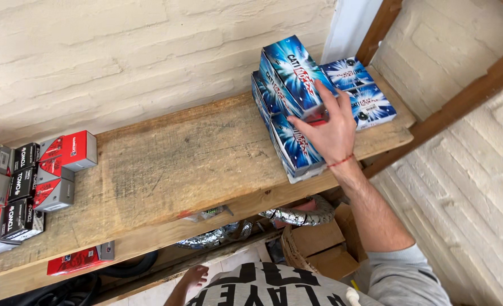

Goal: The person organizes boxes of vehicle parts by picking them up from a large cardboard box, opening one to show the contents, and then stacking the boxes on a wooden shelf.

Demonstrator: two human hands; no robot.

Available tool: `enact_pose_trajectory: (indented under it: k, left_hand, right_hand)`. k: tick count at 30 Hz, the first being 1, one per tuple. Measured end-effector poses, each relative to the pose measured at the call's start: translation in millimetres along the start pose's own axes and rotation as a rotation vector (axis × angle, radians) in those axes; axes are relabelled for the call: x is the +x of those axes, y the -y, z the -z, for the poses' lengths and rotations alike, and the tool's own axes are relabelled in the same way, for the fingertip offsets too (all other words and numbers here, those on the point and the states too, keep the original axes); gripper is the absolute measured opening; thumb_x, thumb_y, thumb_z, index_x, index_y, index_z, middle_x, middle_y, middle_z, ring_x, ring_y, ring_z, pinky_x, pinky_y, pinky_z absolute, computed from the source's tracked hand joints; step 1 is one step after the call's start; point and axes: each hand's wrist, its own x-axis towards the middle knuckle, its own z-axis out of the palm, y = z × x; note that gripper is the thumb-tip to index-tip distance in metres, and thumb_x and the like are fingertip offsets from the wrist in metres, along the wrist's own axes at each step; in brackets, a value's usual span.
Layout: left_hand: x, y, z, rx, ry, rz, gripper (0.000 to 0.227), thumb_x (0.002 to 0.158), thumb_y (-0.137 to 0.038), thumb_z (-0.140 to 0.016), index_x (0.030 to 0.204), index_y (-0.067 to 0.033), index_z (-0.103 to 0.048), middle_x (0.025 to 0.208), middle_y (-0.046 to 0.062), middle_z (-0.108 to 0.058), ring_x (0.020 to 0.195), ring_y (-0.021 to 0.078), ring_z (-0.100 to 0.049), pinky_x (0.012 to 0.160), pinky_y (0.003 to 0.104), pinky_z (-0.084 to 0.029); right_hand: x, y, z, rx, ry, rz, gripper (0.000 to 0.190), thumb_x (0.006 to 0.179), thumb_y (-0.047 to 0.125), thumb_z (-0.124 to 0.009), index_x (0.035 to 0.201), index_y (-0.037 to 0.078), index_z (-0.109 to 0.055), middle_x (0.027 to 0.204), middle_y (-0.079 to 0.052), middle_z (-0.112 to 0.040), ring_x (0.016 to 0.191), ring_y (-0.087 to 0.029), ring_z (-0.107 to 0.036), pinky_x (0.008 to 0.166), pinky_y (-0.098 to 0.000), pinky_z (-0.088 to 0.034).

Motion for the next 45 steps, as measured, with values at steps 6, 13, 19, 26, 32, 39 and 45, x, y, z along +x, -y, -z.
enact_pose_trajectory:
  k: [6,13,19,26,32,39,45]
  left_hand:
    - [-12.0,14.2,-3.7,-0.076,-0.068,0.177,0.041,0.111,-0.042,-0.06,0.137,-0.0165,-0.079,0.132,0.007,-0.086,0.105,0.024,-0.084,0.094,0.041,-0.066]
    - [0.6,-5.6,-2.7,-0.128,-0.106,0.109,0.045,0.11,-0.043,-0.06,0.143,-0.0157,-0.077,0.14,0.009,-0.084,0.116,0.0274,-0.085,0.094,0.043,-0.067]
    - [8.1,-22.7,-9.6,-0.117,-0.077,0.059,0.042,0.112,-0.036,-0.065,0.147,-0.0157,-0.075,0.141,0.011,-0.083,0.118,0.0296,-0.084,0.094,0.044,-0.067]
    - [13.4,-34.9,-13.5,-0.077,-0.061,0.011,0.044,0.113,-0.039,-0.058,0.147,-0.0158,-0.074,0.142,0.013,-0.081,0.117,0.0292,-0.083,0.092,0.044,-0.067]
    - [14.5,-38.4,-14.9,-0.072,-0.039,-0.017,0.046,0.113,-0.041,-0.056,0.148,-0.0165,-0.074,0.144,0.013,-0.079,0.117,0.0297,-0.081,0.094,0.045,-0.066]
    - [9.9,-40.3,-15.4,-0.06,-0.037,0.009,0.041,0.113,-0.037,-0.061,0.145,-0.0176,-0.076,0.14,0.01,-0.08,0.114,0.027,-0.081,0.093,0.043,-0.065]
    - [15.6,-37.2,-10.4,-0.003,-0.003,-0.016,0.045,0.112,-0.042,-0.062,0.147,-0.0172,-0.074,0.142,0.011,-0.08,0.115,0.0276,-0.082,0.092,0.043,-0.067]
  right_hand:
    - [52.1,-4.2,-32.8,-0.034,0.209,-0.106,0.099,0.075,0.065,-0.103,0.157,0.023,-0.065,0.132,-0.015,-0.06,0.11,-0.034,-0.073,0.075,-0.0555,-0.066]
    - [65.2,-2.0,-67.4,-0.063,0.294,-0.195,0.096,0.069,0.059,-0.109,0.134,0.011,-0.058,0.128,-0.011,-0.054,0.104,-0.035,-0.069,0.069,-0.0612,-0.062]
    - [63.1,-6.2,-70.9,-0.086,0.312,-0.144,0.099,0.067,0.062,-0.109,0.133,0.009,-0.057,0.129,-0.013,-0.054,0.102,-0.041,-0.07,0.067,-0.0641,-0.06]
    - [58.7,-5.9,-70.4,-0.052,0.34,-0.131,0.099,0.069,0.06,-0.109,0.136,0.007,-0.057,0.13,-0.013,-0.052,0.108,-0.037,-0.068,0.067,-0.0622,-0.062]
    - [59.0,-2.0,-65.0,-0.069,0.362,-0.085,0.101,0.072,0.064,-0.106,0.137,0.006,-0.055,0.129,-0.014,-0.053,0.112,-0.037,-0.066,0.069,-0.061,-0.063]
    - [75.4,18.8,-15.7,-0.133,0.478,0.018,0.093,0.085,0.072,-0.091,0.143,0.007,-0.057,0.153,-0.017,-0.045,0.128,-0.038,-0.063,0.057,-0.055,-0.068]
    - [56.8,18.5,40.4,0.045,0.321,0.449,0.042,0.11,0.038,-0.078,0.138,0.007,-0.073,0.14,-0.014,-0.071,0.12,-0.026,-0.074,0.07,-0.0384,-0.068]
